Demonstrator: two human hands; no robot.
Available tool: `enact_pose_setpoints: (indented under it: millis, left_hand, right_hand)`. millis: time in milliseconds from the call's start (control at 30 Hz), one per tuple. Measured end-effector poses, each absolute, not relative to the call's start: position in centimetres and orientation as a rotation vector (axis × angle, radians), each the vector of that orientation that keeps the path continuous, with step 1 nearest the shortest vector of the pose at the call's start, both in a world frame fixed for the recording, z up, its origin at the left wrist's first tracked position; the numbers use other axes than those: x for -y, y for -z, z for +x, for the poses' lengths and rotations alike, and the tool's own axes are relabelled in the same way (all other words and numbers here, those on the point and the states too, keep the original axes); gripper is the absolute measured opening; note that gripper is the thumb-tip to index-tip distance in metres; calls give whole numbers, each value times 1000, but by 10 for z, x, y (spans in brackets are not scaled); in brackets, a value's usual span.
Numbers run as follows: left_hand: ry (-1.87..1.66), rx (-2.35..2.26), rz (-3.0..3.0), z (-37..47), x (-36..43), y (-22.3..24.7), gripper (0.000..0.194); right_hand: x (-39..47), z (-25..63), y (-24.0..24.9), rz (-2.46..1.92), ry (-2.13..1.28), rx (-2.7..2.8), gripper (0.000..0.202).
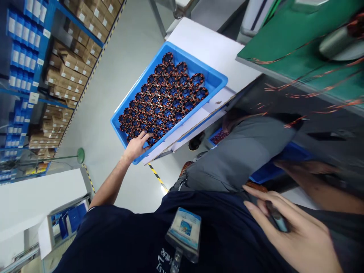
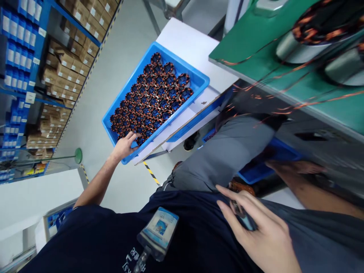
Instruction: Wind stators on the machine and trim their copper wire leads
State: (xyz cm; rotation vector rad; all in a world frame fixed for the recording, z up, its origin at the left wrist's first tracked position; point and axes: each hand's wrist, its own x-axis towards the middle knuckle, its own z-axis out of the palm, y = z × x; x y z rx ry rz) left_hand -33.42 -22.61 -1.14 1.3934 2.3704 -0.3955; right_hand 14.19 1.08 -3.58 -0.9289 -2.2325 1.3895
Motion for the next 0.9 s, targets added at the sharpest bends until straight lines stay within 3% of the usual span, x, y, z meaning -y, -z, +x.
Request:
enact_pose_setpoints:
  millis: [167, 300, 367, 500, 600, 733, 833, 900]
  left_hand:
    - [131, -2489, 1589, -306, 175, -43, 52]
    - [-764, -2409, 1948, -262, 77, -71, 57]
    - [-965, -2221, 2101, -239, 12, -77, 63]
    - [-888, -2021, 2167, -209, -106, -67, 80]
    - [-734, -2012, 2099, -207, -162, -52, 88]
    - [-666, -1892, 2168, -221, -190, -40, 81]
    - [-878, -1907, 2090, -232, -187, -39, 82]
    - [-1203, -1812, 1892, -234, -171, -41, 84]
  right_hand:
    - [-9, 138, 32, -964, -1468, 2291, 45]
    - [-8, 142, 25, -1033, -1579, 2304, 50]
    - [-5, 146, 16, -1058, -1630, 2323, 55]
    - [4, 164, 5, -1110, -1588, 2349, 61]
    - [7, 186, 20, -1002, -1327, 2339, 72]
    - [15, 210, 56, -796, -1066, 2329, 91]
    - [26, 216, 68, -886, -1090, 2288, 83]
    - [30, 216, 63, -1036, -1197, 2252, 69]
